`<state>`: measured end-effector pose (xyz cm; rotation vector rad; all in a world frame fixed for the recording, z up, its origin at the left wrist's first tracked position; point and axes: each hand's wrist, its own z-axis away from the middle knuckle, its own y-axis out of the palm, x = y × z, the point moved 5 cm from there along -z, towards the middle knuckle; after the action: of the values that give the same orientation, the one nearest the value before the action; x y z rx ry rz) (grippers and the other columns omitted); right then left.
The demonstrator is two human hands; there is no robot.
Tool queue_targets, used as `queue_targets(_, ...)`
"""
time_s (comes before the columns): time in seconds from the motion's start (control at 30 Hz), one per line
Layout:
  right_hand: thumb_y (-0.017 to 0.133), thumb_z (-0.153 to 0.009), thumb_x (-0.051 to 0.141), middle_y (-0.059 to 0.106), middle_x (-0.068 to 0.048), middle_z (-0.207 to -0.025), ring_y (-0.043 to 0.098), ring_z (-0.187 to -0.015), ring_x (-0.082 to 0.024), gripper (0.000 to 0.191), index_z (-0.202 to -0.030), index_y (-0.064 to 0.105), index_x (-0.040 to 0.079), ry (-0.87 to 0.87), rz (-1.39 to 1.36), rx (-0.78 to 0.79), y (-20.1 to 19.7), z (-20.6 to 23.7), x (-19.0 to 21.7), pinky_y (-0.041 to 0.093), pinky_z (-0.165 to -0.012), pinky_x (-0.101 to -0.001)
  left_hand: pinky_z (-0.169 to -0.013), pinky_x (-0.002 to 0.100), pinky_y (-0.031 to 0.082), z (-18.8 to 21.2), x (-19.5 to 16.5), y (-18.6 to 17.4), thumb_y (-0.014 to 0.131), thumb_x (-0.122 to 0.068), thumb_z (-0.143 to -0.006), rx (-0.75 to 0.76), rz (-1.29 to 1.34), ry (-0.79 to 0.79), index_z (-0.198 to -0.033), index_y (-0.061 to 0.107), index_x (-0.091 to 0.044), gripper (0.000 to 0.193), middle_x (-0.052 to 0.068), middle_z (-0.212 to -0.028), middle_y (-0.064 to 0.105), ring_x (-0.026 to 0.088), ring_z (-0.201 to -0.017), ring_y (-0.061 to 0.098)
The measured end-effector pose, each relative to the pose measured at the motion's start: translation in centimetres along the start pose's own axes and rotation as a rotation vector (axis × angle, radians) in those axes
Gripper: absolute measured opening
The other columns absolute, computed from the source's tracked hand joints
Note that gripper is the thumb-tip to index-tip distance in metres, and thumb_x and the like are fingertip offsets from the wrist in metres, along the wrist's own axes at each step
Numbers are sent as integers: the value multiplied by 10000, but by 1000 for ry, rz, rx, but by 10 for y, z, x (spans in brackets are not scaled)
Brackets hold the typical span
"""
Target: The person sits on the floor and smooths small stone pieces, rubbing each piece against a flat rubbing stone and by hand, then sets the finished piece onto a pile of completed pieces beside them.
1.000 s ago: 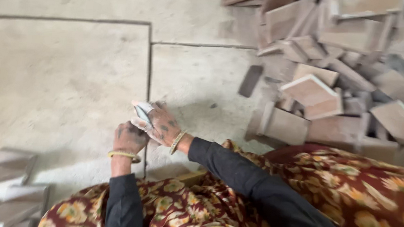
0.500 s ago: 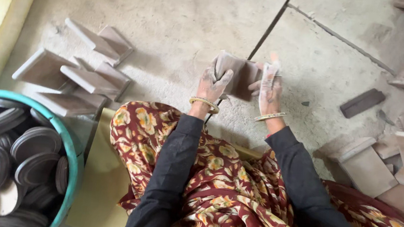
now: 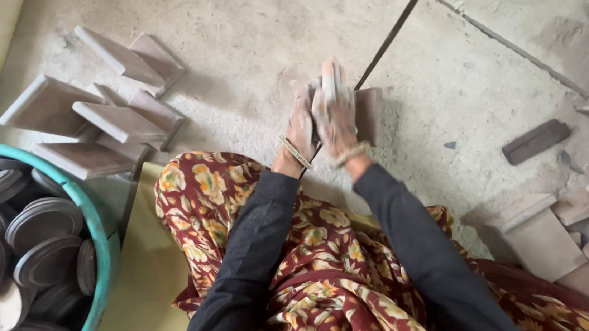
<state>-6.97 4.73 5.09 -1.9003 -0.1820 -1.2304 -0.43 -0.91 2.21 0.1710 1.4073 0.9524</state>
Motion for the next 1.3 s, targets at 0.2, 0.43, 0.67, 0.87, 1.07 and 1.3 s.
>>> queue_targets(0.2, 22, -979, 765, 163, -345, -1667, 123, -1555, -443, 1077, -1596, 170, -105, -11, 19, -28, 6, 34, 7, 129, -1266, -523, -1250, 505, 281, 1, -3, -6, 250, -691, -1096, -18, -1146, 488, -1600, 130, 85, 933, 247, -1555, 437, 353, -1432, 457)
queue_targets(0.43, 121, -1061, 620, 532, -261, -1490, 444, -1452, -388, 873, -1493, 438, -70, 203, 55, 86, 20, -12, -74, 278, -1276, -444, -1148, 496, 424, -2, 23, -10, 199, -689, -985, -101, -121, -199, -1601, 262, -78, 870, 187, -1578, 376, 313, -1437, 425)
queue_targets(0.67, 84, -1042, 652, 170, -264, -1692, 139, -1577, -413, 913, -1610, 205, -53, 66, -41, -88, 6, 45, -52, 125, -1273, -458, -1011, 503, 548, -10, 34, -11, 318, -609, -998, -208, -248, -258, -1527, 420, -56, 772, 222, -1449, 518, 354, -1311, 572)
queue_targets(0.87, 327, -1039, 690, 175, -234, -1708, 189, -1574, -293, 951, -1634, 114, -20, 39, -469, -43, -1, -20, -78, 175, -1284, -393, -992, 406, 521, -32, 40, -10, 543, -523, -997, -135, -409, 31, -1419, 529, -45, 637, 169, -1313, 589, 299, -1231, 585)
queue_targets(1.07, 614, -1023, 453, 696, -141, -1270, 652, -1126, -156, 624, -1442, 549, -4, 101, -500, -185, -38, 2, -93, 542, -1003, -310, -937, 355, 534, -31, 47, 6, 707, -343, -891, -96, -489, -9, -1277, 570, -71, 492, 79, -1170, 633, 204, -1104, 616)
queue_targets(1.3, 842, -860, 183, 739, -71, -1059, 700, -880, -144, 370, -1186, 731, 46, 194, -102, -215, -90, 67, -56, 582, -806, -289, -889, 365, 527, -26, 14, 25, 636, -273, -967, -143, -811, 336, -1199, 569, -17, 352, 120, -1022, 628, 217, -964, 628)
